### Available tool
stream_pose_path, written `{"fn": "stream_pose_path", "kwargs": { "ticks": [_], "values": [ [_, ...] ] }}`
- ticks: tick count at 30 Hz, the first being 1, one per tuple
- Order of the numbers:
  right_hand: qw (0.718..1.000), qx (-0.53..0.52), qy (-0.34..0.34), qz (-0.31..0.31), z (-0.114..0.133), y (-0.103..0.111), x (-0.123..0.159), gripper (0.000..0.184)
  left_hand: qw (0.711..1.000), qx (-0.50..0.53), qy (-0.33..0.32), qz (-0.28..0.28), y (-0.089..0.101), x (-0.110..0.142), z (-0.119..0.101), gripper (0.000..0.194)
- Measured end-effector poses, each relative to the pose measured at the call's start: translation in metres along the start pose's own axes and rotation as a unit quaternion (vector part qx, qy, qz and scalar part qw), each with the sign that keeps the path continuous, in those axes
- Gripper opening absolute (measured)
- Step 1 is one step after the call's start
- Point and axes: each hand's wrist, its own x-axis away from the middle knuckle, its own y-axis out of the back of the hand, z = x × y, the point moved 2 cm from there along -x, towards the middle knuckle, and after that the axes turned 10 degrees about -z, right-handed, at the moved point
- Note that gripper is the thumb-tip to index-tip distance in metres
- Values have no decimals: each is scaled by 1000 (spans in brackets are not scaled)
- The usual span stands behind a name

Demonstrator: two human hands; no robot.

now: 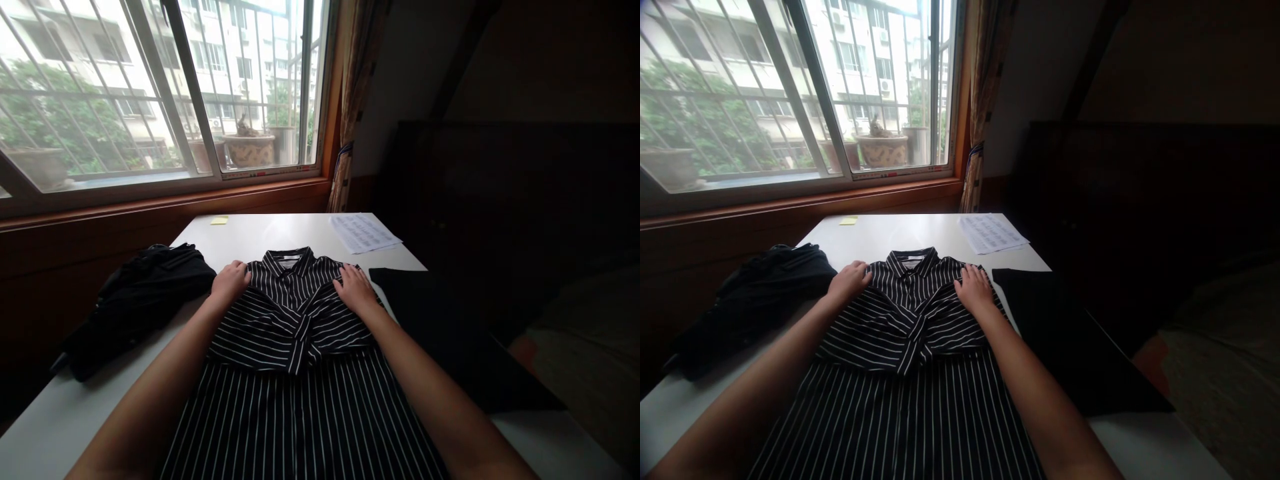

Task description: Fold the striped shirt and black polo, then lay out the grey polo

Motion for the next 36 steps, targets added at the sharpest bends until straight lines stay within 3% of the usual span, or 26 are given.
{"fn": "stream_pose_path", "kwargs": {
  "ticks": [7,13,19,23,29,36],
  "values": [
    [991,-81,102,23,56,-8,-26,57,995,71,-65,-29,-14,-52,-66,36],
    [992,-103,68,41,59,-24,-23,57,987,136,-90,-3,-40,-83,-128,34],
    [992,-110,56,38,58,-26,-18,59,980,197,-9,30,-75,-109,-167,51],
    [992,-102,42,55,60,-23,-19,62,969,238,50,28,-89,-120,-174,53],
    [994,-82,14,69,60,-20,-19,64,955,270,127,-4,-94,-124,-160,41],
    [996,-58,-6,70,59,-18,-17,66,951,289,103,-36,-100,-121,-156,37]
  ]
}}
